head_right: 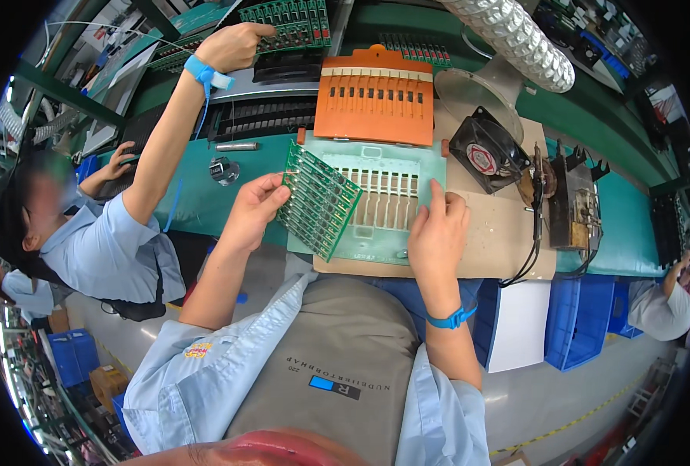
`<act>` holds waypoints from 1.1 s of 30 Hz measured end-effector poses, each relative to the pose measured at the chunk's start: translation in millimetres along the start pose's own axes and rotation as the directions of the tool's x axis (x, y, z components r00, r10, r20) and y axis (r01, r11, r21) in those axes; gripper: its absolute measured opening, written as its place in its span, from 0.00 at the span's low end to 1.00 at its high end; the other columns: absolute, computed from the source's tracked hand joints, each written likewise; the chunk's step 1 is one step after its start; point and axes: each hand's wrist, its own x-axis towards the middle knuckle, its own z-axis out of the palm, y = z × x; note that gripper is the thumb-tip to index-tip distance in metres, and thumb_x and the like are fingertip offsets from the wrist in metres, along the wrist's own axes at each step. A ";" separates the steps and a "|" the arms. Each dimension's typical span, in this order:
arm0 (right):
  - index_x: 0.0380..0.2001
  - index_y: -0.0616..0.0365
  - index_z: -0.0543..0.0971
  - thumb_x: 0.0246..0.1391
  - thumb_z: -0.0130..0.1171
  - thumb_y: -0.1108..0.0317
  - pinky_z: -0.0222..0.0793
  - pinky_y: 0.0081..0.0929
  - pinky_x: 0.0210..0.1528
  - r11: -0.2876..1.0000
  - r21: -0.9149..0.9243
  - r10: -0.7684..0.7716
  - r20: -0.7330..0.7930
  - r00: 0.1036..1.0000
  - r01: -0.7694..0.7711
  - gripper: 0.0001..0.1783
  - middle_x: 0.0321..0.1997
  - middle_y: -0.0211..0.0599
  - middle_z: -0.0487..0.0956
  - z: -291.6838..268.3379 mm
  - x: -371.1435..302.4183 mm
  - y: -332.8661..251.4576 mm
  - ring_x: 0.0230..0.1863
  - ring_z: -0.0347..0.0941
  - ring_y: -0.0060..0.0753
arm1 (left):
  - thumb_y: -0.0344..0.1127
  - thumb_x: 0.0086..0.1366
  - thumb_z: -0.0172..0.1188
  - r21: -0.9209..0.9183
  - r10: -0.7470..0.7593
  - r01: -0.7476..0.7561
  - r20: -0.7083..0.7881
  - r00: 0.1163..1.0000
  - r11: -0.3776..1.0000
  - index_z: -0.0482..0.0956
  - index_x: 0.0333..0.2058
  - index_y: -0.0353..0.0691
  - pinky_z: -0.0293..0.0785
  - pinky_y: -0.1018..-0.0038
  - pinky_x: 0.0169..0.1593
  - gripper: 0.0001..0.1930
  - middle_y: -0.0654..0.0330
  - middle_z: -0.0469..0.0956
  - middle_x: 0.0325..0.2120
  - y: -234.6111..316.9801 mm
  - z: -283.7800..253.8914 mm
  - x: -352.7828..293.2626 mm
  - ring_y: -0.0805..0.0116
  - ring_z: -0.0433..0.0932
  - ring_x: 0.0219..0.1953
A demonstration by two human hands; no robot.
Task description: The person solders components onto a circuit board in a fixture using a soldering iron and solder wire. The person then removes the board, places another circuit board into the fixture, and closes the fixture lid.
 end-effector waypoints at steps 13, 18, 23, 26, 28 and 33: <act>0.53 0.56 0.84 0.55 0.64 0.74 0.75 0.38 0.53 0.988 -0.110 -0.112 -0.040 0.993 0.107 0.21 0.58 0.52 0.79 -6.1 -3.6 -4.0 0.50 0.75 0.50 | 0.24 0.70 0.62 -0.011 0.089 -0.089 0.006 0.996 0.996 0.82 0.52 0.26 0.75 0.76 0.56 0.14 0.44 0.69 0.68 -12.1 4.5 -2.7 0.68 0.79 0.52; 0.52 0.57 0.84 0.54 0.65 0.73 0.75 0.39 0.54 0.986 -0.113 -0.130 -0.036 0.991 0.125 0.20 0.60 0.53 0.80 -6.4 -3.7 -2.1 0.52 0.75 0.51 | 0.24 0.70 0.62 -0.007 0.079 -0.079 -0.005 0.997 0.997 0.83 0.50 0.27 0.74 0.76 0.56 0.12 0.40 0.66 0.70 -9.1 6.9 -5.6 0.66 0.78 0.55; 0.52 0.57 0.84 0.54 0.66 0.72 0.75 0.39 0.55 0.989 -0.089 -0.118 -0.031 0.992 0.115 0.20 0.60 0.53 0.79 -6.2 -3.4 -1.3 0.54 0.75 0.51 | 0.24 0.69 0.62 0.033 0.075 -0.075 -0.005 0.997 0.997 0.83 0.48 0.28 0.73 0.75 0.58 0.10 0.37 0.64 0.71 -11.7 6.0 -5.3 0.65 0.76 0.57; 0.51 0.57 0.84 0.54 0.66 0.72 0.75 0.39 0.56 0.991 -0.073 -0.113 -0.034 0.993 0.110 0.20 0.60 0.53 0.79 -7.2 -3.8 -0.8 0.54 0.75 0.52 | 0.24 0.69 0.62 0.066 0.082 -0.082 -0.003 0.997 0.994 0.83 0.47 0.29 0.72 0.74 0.58 0.10 0.36 0.63 0.71 -13.9 5.8 -4.6 0.64 0.76 0.59; 0.52 0.57 0.84 0.55 0.66 0.73 0.75 0.39 0.56 0.993 -0.057 -0.102 -0.021 0.995 0.101 0.19 0.61 0.52 0.79 -9.2 -3.6 -1.2 0.55 0.75 0.51 | 0.24 0.70 0.62 0.043 0.067 -0.067 -0.012 0.998 0.997 0.83 0.47 0.29 0.72 0.74 0.59 0.09 0.36 0.63 0.71 -12.9 7.1 -5.2 0.64 0.75 0.60; 0.52 0.58 0.84 0.55 0.66 0.73 0.74 0.38 0.58 0.996 -0.023 -0.087 -0.004 0.996 0.086 0.19 0.62 0.51 0.79 -11.4 -4.0 -0.1 0.56 0.75 0.51 | 0.24 0.70 0.62 0.029 0.045 -0.044 -0.032 0.998 0.999 0.83 0.47 0.29 0.72 0.74 0.59 0.09 0.35 0.63 0.71 -7.4 11.1 -7.9 0.63 0.75 0.61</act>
